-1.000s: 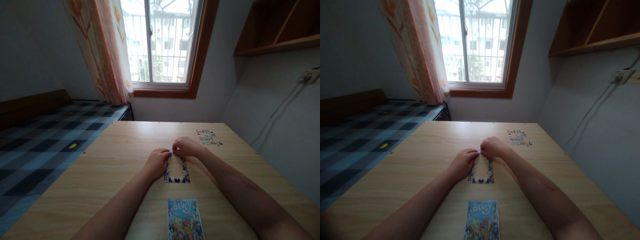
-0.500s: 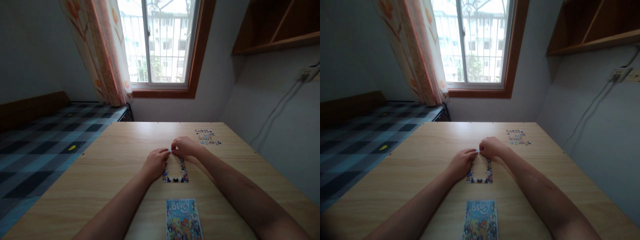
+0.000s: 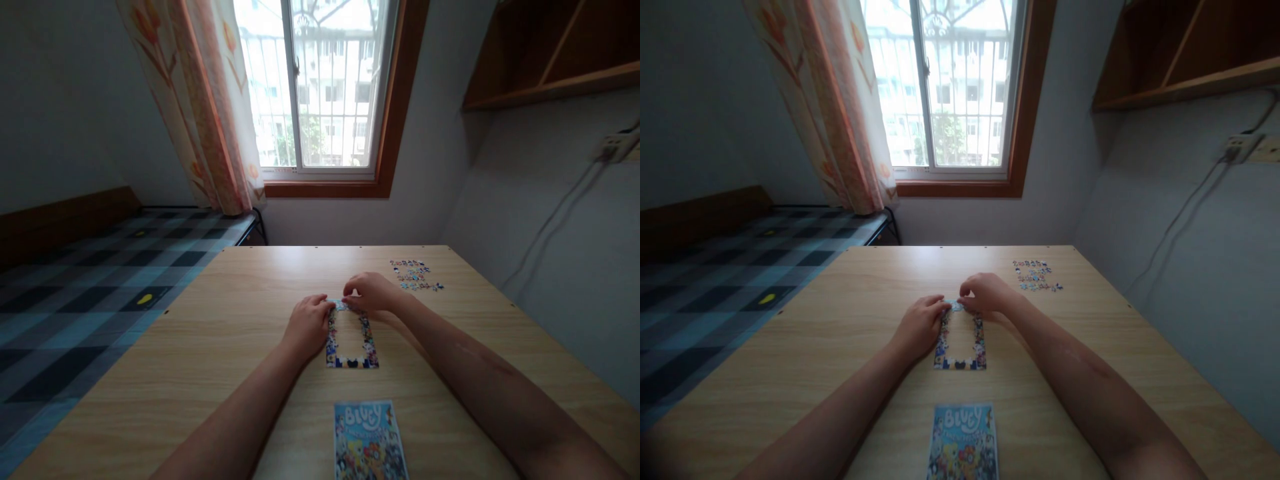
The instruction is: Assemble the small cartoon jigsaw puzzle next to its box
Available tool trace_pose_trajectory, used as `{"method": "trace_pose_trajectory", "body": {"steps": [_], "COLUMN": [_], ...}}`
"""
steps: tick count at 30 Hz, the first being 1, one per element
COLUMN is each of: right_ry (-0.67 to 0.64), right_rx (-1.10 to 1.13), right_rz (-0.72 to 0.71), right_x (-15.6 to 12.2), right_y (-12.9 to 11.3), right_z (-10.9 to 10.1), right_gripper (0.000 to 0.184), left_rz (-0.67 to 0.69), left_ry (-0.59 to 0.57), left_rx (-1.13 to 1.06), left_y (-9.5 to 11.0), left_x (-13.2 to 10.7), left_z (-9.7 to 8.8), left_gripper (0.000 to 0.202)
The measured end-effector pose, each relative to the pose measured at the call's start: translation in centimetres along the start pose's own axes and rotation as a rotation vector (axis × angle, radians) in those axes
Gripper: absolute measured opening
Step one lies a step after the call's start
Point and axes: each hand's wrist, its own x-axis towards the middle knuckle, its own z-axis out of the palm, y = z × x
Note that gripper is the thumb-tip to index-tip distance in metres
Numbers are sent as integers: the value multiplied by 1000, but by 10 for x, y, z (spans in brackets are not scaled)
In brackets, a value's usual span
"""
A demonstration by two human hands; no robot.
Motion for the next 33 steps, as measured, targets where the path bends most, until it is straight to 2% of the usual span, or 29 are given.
{"method": "trace_pose_trajectory", "body": {"steps": [4,7,11,14,25,29,33], "right_ry": [304,419,388,382,354,319,256], "right_rx": [-61,-80,-64,-64,-131,-98,-43], "right_rz": [98,149,130,167,370,376,402], "right_x": [-4,-7,-5,-1,-8,-31,-75], "right_y": [8,8,3,1,-8,-16,-18], "right_z": [-5,7,36,48,35,33,30], "right_gripper": [37,42,40,38,35,23,32], "left_rz": [9,15,32,45,80,79,69], "left_ry": [20,16,15,20,23,11,-7], "left_rx": [3,26,32,43,37,30,43], "left_y": [1,1,1,-1,-7,-7,-8], "left_x": [-1,0,2,4,8,8,9], "left_z": [0,1,3,3,1,0,0], "left_gripper": [36,32,31,32,34,38,40]}}
